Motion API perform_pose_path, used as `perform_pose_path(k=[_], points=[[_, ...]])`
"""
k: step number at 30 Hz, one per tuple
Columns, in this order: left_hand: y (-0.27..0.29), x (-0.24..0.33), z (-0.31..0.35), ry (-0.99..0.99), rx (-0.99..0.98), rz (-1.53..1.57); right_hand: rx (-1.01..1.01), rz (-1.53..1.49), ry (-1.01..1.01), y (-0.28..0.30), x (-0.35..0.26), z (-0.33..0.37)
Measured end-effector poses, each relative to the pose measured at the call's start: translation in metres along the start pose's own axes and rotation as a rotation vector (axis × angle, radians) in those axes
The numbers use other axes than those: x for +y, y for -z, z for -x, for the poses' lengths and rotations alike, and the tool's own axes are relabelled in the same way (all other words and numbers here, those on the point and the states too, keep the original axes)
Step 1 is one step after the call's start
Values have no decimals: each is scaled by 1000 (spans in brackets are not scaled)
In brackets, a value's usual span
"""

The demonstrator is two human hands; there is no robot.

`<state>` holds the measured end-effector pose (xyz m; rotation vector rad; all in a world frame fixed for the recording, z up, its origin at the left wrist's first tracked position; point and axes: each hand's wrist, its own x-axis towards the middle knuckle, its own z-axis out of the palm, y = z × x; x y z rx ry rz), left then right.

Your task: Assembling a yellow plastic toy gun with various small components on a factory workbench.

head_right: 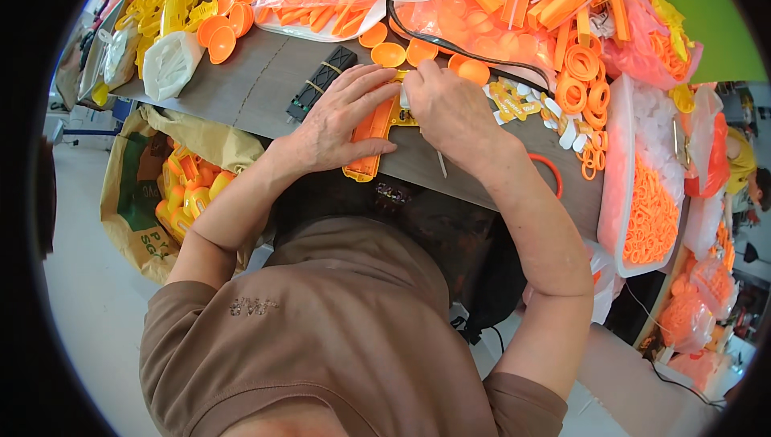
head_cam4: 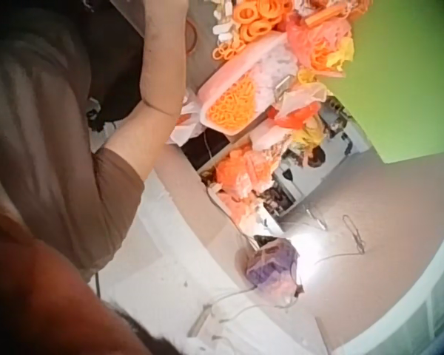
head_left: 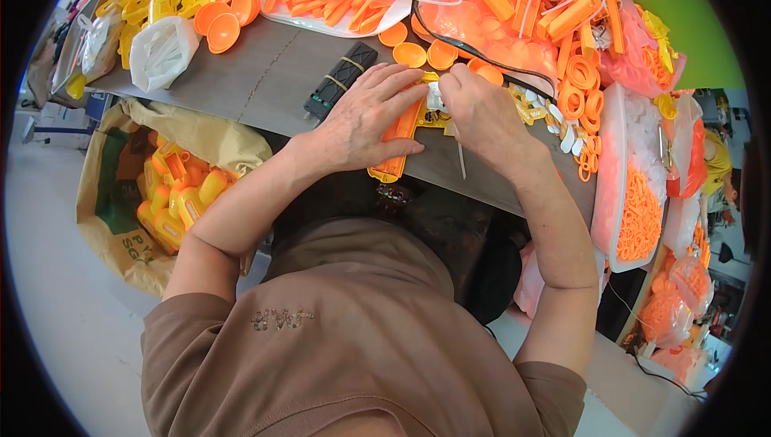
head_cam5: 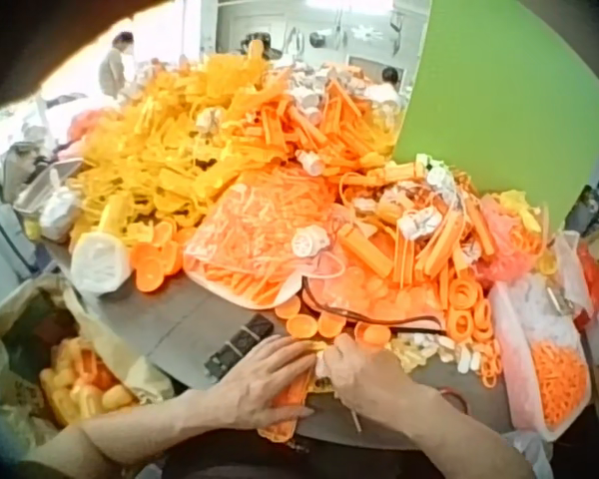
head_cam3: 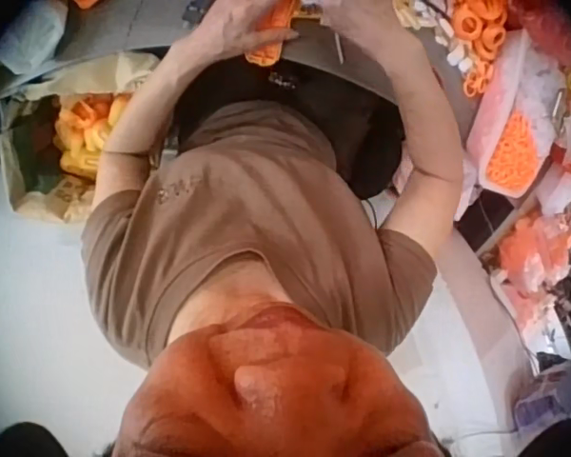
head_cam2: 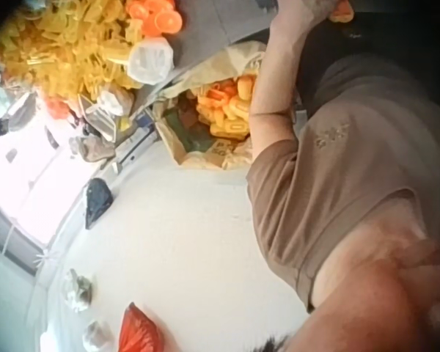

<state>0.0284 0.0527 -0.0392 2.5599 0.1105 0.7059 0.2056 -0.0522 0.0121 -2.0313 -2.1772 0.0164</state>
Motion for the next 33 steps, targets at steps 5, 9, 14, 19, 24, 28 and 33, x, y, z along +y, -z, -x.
perform_pose_path(k=[5,9,14,19,24,28,33], points=[[1,-5,-3,-39,-11,14,196,139,227,-13,7,4],[1,-6,-4,-49,-28,23,200,144,209,-12,7,8],[0,-7,-3,-41,-22,25,212,57,171,-8,5,10],[-2,-8,-3,-41,-14,39,226,152,202,-13,3,10],[-6,-6,-3,-28,5,31,234,238,184,-14,0,13],[-8,-5,-1,-17,38,23,309,238,165,-17,-4,17],[-7,-1,-2,18,24,48,307,279,132,-19,-5,16]])
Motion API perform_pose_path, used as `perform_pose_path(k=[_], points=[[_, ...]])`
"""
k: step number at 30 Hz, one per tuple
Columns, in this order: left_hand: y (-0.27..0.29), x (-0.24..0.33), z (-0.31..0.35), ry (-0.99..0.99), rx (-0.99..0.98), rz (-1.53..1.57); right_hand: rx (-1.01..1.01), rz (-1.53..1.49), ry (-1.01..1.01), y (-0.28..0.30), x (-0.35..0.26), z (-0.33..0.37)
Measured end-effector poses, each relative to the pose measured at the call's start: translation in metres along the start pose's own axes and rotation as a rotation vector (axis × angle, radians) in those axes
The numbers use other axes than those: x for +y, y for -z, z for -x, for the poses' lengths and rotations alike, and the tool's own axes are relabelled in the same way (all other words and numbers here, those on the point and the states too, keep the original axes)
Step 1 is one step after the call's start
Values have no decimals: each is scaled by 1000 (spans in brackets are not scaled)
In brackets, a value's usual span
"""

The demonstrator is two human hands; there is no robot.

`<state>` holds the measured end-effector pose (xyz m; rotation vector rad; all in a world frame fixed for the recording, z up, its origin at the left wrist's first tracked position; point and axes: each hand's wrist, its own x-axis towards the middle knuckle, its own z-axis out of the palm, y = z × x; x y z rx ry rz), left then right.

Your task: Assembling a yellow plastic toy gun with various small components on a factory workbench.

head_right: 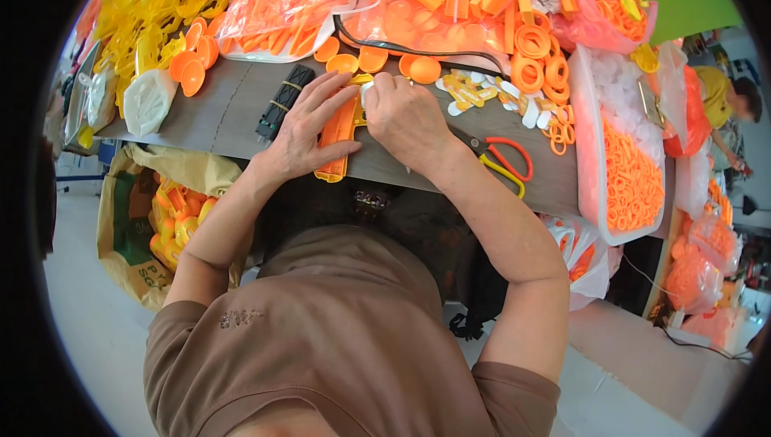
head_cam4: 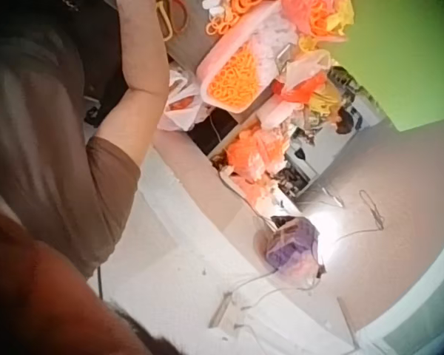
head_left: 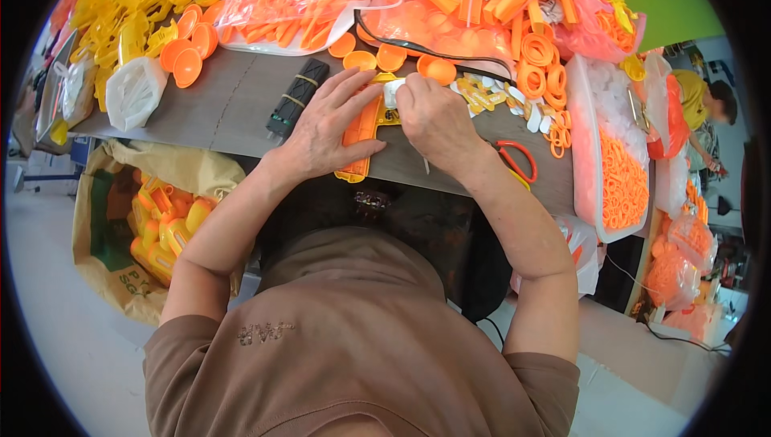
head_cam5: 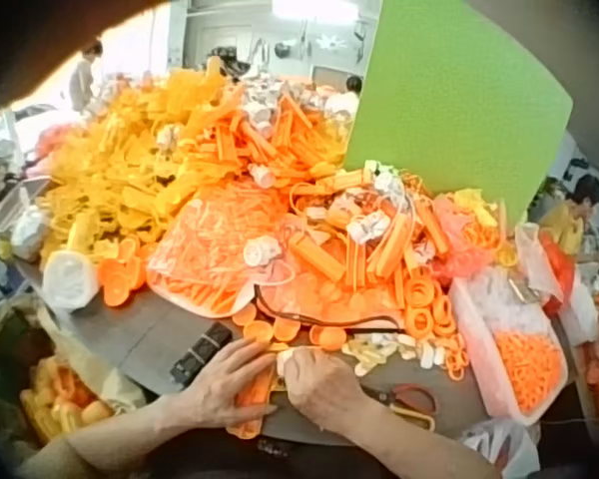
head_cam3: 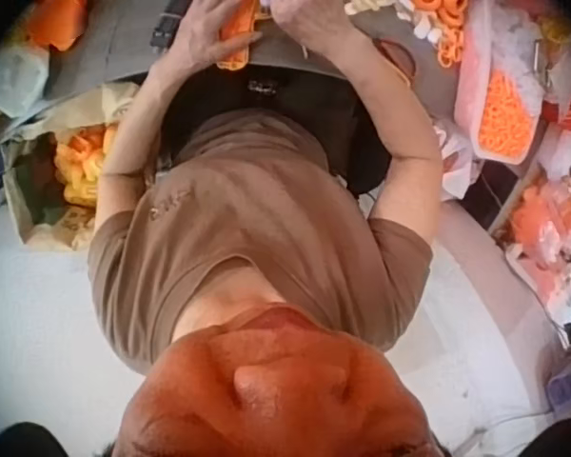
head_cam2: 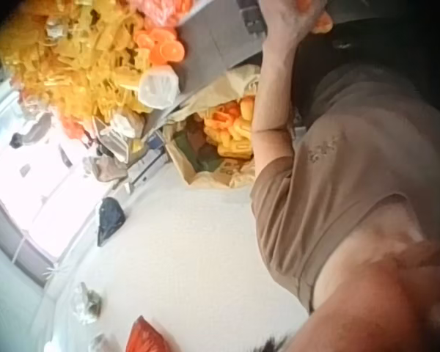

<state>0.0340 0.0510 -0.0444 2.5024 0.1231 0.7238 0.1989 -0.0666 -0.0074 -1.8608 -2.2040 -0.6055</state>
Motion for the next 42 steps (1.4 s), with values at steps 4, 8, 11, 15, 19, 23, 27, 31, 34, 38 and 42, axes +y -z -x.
perform_pose_path(k=[4,8,11,15,19,23,27,31,34,38,42], points=[[-5,1,2,18,35,-33,-19,50,-11,1,1,0],[-5,7,7,36,71,-47,-11,5,-85,12,0,4],[-2,11,10,36,61,-49,119,-155,-232,30,-6,16],[0,10,13,35,41,-33,204,-301,-435,49,8,58],[-2,10,12,33,22,-39,106,-279,-770,56,45,119],[-3,10,12,45,15,-78,124,-84,-957,68,66,162],[-4,10,12,62,2,-78,251,121,-1137,107,102,190],[-4,11,11,73,-4,-71,-63,333,-1106,131,169,230],[-5,12,10,82,-5,-81,-188,265,-1102,123,186,233],[-4,11,11,91,-4,-89,-384,274,-1112,112,184,222],[-5,9,13,90,7,-76,-409,334,-1038,113,183,227]])
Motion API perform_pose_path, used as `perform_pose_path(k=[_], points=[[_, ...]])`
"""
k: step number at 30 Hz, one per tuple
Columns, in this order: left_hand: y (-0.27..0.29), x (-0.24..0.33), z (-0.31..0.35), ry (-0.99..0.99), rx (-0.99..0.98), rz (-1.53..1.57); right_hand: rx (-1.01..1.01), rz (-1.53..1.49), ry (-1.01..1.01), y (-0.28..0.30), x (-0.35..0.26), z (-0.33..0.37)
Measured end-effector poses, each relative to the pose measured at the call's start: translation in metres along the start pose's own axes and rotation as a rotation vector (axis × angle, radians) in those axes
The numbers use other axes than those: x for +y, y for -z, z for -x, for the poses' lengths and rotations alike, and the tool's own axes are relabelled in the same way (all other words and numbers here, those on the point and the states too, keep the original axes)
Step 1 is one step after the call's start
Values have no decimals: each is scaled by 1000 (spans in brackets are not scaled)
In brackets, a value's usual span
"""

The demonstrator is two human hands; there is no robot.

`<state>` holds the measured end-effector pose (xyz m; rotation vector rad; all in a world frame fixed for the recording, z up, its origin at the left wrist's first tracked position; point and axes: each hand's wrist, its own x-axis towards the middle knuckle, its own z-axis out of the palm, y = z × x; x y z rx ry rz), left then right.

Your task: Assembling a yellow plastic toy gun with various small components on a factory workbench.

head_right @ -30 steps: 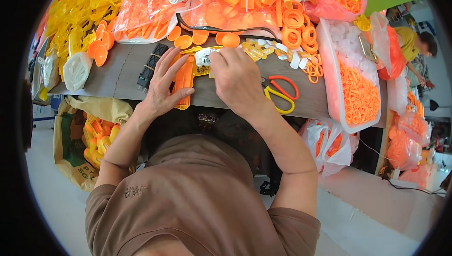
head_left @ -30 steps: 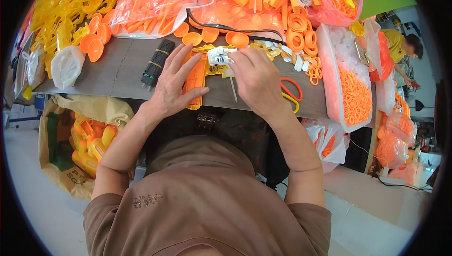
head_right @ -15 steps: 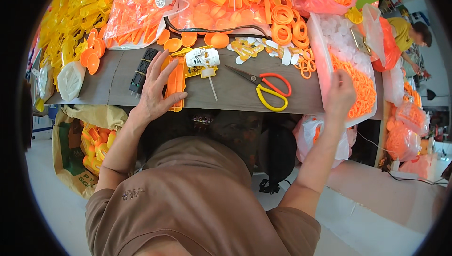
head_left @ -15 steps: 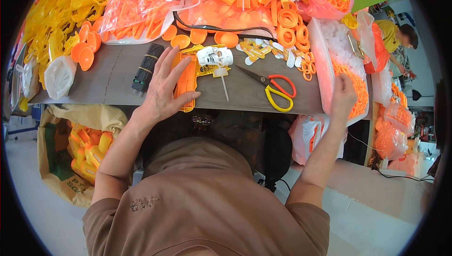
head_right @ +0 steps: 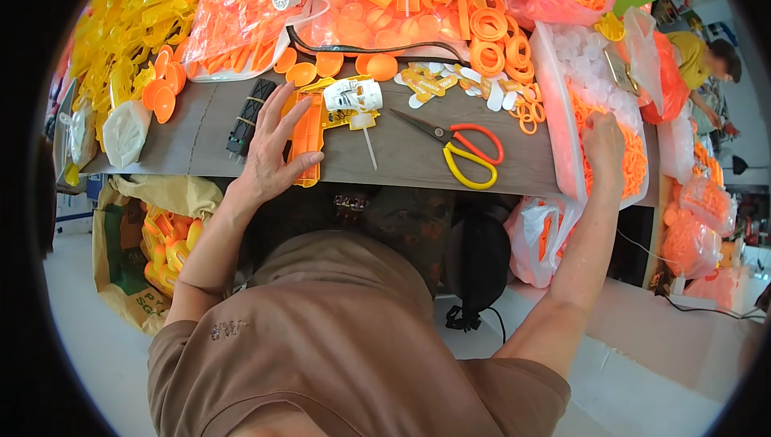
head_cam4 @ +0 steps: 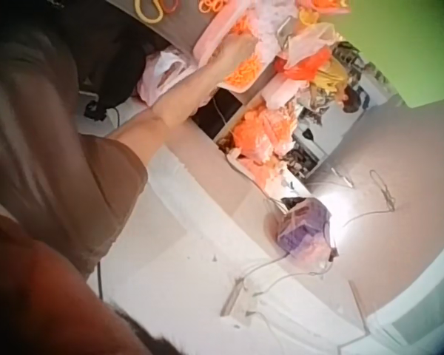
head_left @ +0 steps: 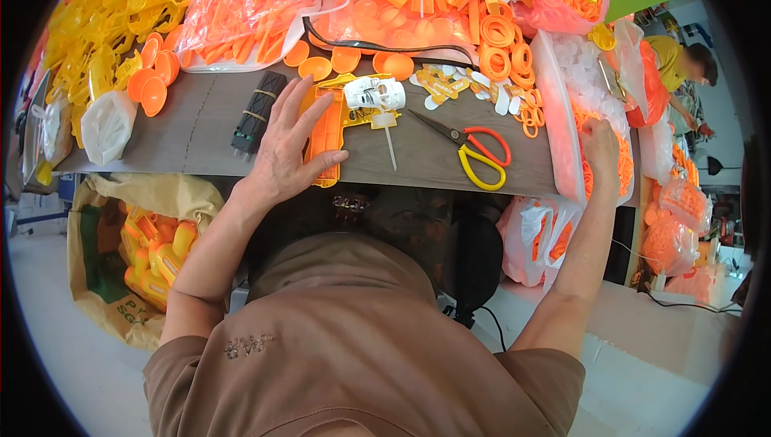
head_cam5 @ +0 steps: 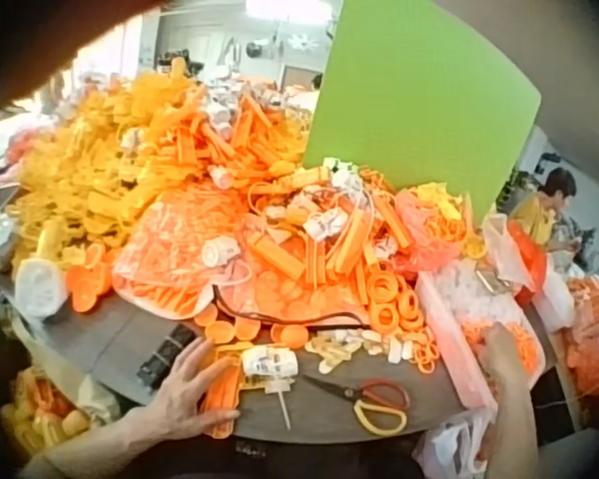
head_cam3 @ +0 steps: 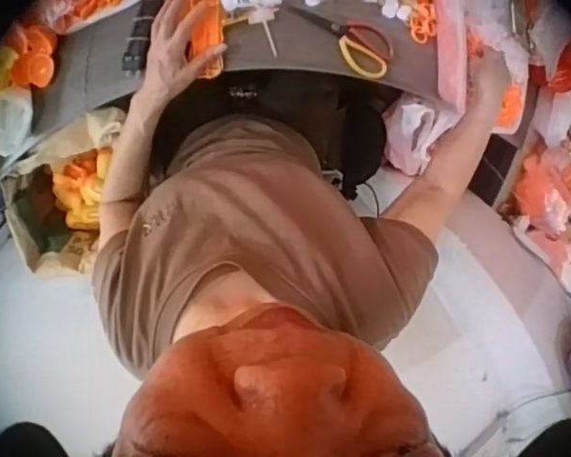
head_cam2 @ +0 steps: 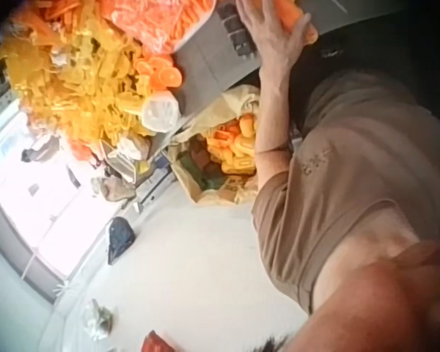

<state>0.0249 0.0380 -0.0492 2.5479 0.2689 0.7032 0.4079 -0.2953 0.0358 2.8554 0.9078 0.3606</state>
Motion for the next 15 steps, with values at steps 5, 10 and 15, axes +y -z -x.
perform_pose_path(k=[5,10,15], points=[[0,0,-1,-13,12,4,-46,-53,-30,-11,10,6],[0,-1,0,-17,23,13,-84,-88,-85,-6,2,7],[-1,0,1,-27,44,41,303,-275,-17,-6,16,11]])
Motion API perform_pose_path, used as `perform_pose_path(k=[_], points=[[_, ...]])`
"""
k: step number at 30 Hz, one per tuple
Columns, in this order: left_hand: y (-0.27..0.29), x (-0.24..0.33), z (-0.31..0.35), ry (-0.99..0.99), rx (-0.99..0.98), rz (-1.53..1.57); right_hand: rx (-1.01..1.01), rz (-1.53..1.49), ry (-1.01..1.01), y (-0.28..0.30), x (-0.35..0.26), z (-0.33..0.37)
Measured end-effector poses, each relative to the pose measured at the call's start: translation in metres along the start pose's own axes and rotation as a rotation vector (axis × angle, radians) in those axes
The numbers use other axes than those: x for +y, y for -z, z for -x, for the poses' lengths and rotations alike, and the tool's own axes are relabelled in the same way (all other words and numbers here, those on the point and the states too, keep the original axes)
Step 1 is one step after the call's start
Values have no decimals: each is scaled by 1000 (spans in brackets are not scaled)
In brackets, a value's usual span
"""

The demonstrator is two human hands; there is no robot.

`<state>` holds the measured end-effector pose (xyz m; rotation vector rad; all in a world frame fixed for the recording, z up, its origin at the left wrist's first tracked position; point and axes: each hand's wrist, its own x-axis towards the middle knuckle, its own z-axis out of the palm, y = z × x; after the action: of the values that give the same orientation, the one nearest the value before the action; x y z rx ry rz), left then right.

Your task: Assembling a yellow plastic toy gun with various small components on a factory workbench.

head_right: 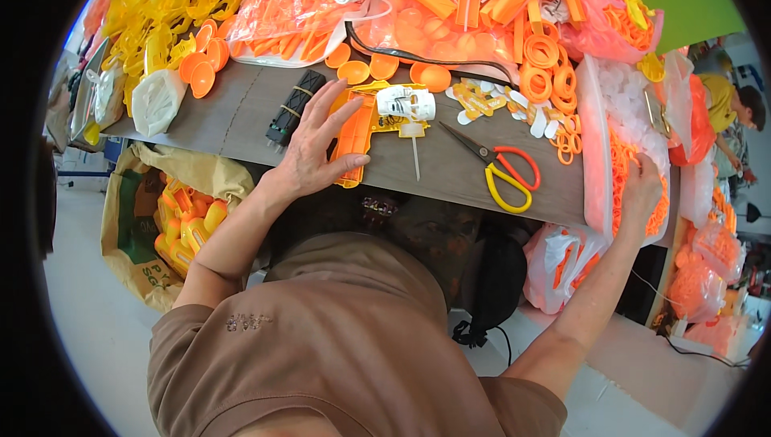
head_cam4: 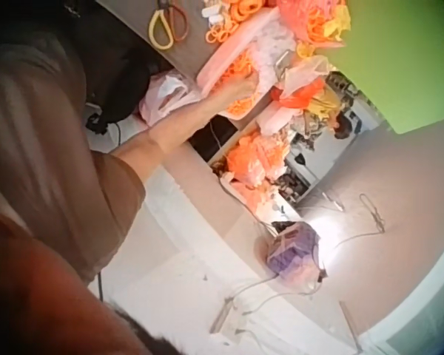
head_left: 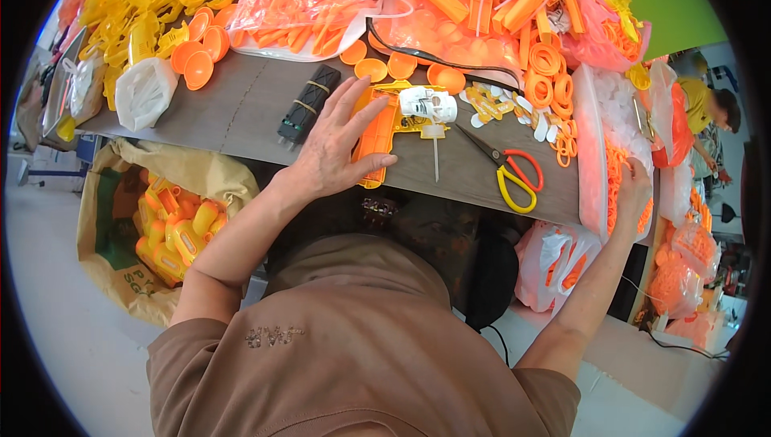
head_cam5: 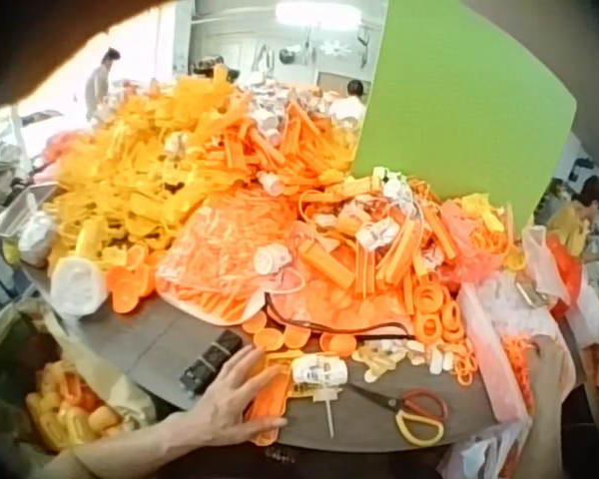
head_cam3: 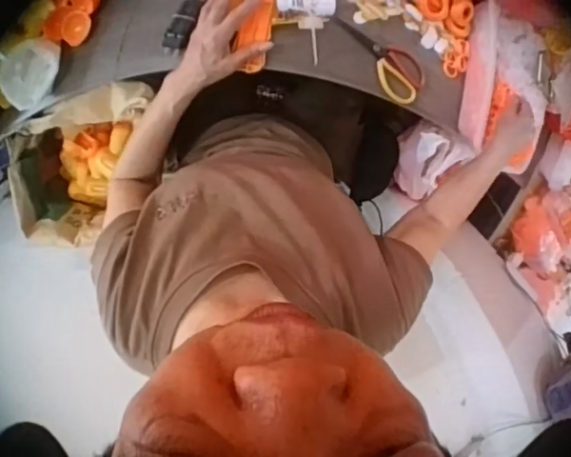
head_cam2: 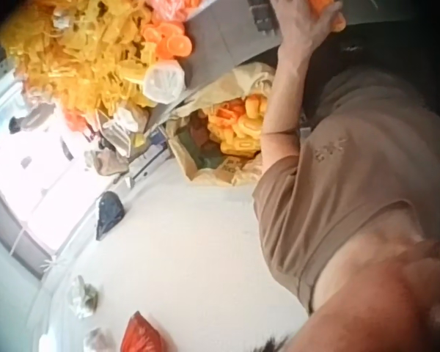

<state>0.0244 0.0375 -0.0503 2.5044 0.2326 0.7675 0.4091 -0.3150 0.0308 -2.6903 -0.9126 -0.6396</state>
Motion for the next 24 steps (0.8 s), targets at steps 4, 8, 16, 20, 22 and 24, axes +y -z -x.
perform_pose_path(k=[4,8,16,20,22,24], points=[[4,3,0,-12,40,7,72,-525,-245,21,-72,5],[17,23,-3,-78,199,45,-186,-1494,-348,26,-199,46],[17,57,-7,160,78,456,-448,-2003,-448,-11,-323,104],[17,58,-3,352,128,656,-415,-1934,-318,-9,-335,113],[22,56,-4,405,69,690,-408,-1844,-290,-7,-335,116],[30,53,-5,456,7,725,-267,-1537,5,-8,-331,119]])
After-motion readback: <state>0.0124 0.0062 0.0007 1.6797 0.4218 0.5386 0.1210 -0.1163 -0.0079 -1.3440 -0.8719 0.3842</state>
